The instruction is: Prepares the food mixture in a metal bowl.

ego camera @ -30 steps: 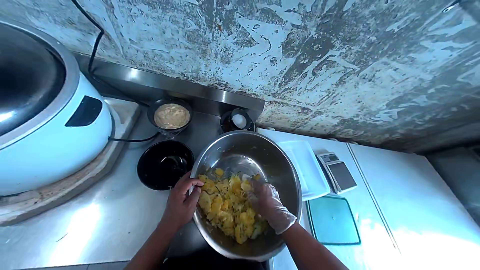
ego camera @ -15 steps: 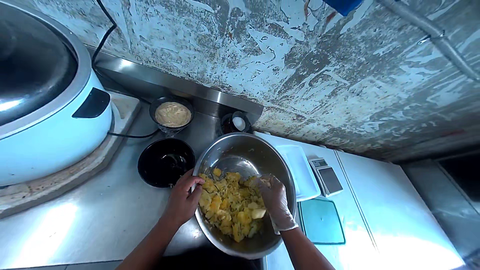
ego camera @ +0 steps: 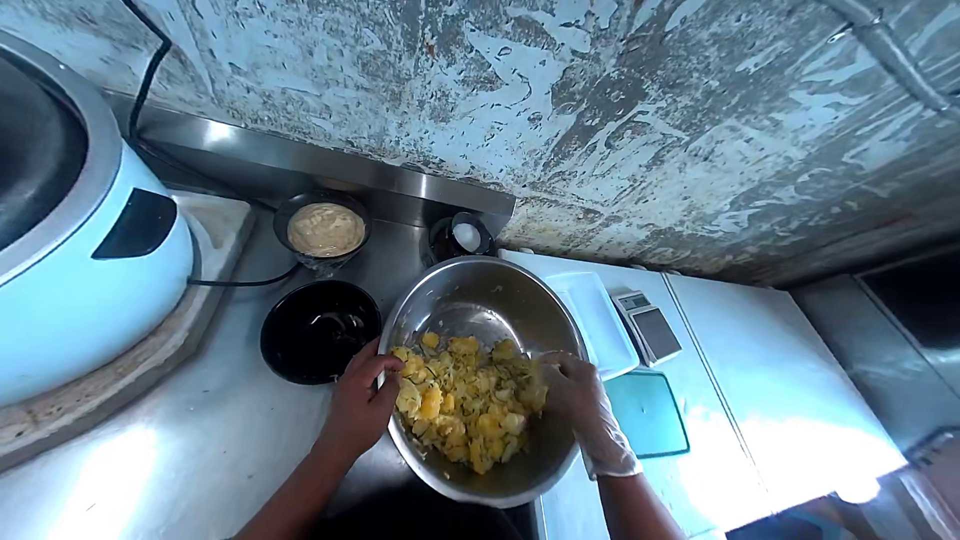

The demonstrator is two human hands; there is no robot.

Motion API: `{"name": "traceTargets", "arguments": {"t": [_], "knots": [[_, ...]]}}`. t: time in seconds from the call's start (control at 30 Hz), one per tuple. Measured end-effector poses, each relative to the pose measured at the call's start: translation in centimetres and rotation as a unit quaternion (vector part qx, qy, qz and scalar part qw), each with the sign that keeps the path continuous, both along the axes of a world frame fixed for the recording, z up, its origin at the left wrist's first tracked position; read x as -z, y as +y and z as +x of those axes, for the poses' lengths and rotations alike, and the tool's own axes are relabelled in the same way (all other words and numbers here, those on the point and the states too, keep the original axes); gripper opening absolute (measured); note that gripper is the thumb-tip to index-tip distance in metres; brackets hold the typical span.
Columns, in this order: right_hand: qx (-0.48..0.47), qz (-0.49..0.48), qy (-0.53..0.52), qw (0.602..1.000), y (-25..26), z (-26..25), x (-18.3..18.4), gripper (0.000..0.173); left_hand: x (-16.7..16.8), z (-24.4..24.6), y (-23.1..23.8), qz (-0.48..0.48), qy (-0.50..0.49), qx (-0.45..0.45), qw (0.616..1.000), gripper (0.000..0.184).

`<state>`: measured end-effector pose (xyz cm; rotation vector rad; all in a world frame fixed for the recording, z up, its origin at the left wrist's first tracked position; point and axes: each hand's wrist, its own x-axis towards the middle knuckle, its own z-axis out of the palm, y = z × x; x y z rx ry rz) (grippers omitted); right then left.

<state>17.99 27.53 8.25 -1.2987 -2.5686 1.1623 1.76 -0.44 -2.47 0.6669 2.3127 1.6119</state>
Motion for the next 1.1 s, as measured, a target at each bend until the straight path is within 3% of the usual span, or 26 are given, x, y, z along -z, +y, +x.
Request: {"name": "traceTargets", "arguments": {"t": [0.07, 0.17, 0.27, 0.37, 0.47, 0.57, 0.7, 0.77, 0.83, 0.93, 1.0, 1.03, 1.1], "knots": [[-0.033, 0.02, -0.103, 0.994, -0.7, 0.9, -0.5, 0.028, 0.2, -0.1, 0.1, 0.005, 0.005, -0.001, 1.0, 0.026], [-0.139, 0.034, -0.279, 0.95, -4.3, 1.0, 0.1, 0.054, 0.4, -0.1, 0.2, 0.009, 0.027, -0.002, 1.0, 0.028], [-0.185, 0.065, -0.328, 0.924, -7.4, 0.1, 2.3, 0.046, 0.5, -0.1, 0.2, 0.018, 0.038, -0.001, 0.999, 0.026], [-0.126, 0.057, -0.237, 0.962, -6.0, -1.2, 2.7, 0.033, 0.5, -0.2, 0.2, 0.014, 0.04, 0.003, 0.999, 0.026], [-0.059, -0.006, -0.098, 0.993, -3.9, -2.2, 2.4, 0.032, 0.2, -0.3, 0.2, 0.008, 0.03, 0.006, 1.0, 0.027], [-0.011, -0.123, -0.016, 0.992, -3.0, -2.8, 1.8, 0.039, 0.3, -0.2, 0.1, 0.011, 0.017, 0.007, 1.0, 0.026], [0.018, -0.271, 0.065, 0.96, -2.4, -1.9, 1.5, 0.04, 0.4, -0.2, 0.2, 0.017, 0.011, 0.006, 1.0, 0.026], [-0.002, -0.224, 0.057, 0.973, -2.5, -1.3, 0.7, 0.034, 0.2, -0.1, 0.2, 0.023, -0.001, 0.003, 1.0, 0.026], [-0.034, -0.117, 0.059, 0.991, -3.1, -0.9, -1.8, 0.027, 0.0, -0.1, 0.2, 0.028, -0.028, 0.003, 0.999, 0.024], [-0.015, 0.031, 0.194, 0.98, -4.7, -0.7, -5.2, 0.029, -0.2, -0.1, 0.1, 0.006, -0.03, 0.002, 1.0, 0.026], [-0.002, 0.082, 0.228, 0.97, -4.9, -1.0, -5.4, 0.026, -0.2, -0.2, 0.2, 0.004, -0.021, 0.003, 1.0, 0.026], [-0.015, 0.1, 0.174, 0.979, -4.4, -1.1, -4.6, 0.024, -0.1, -0.2, 0.2, 0.01, -0.022, 0.003, 1.0, 0.025], [-0.062, 0.047, -0.026, 0.997, -3.4, -1.6, -2.6, 0.028, -0.2, -0.1, 0.1, 0.013, -0.021, 0.01, 1.0, 0.025]]}}
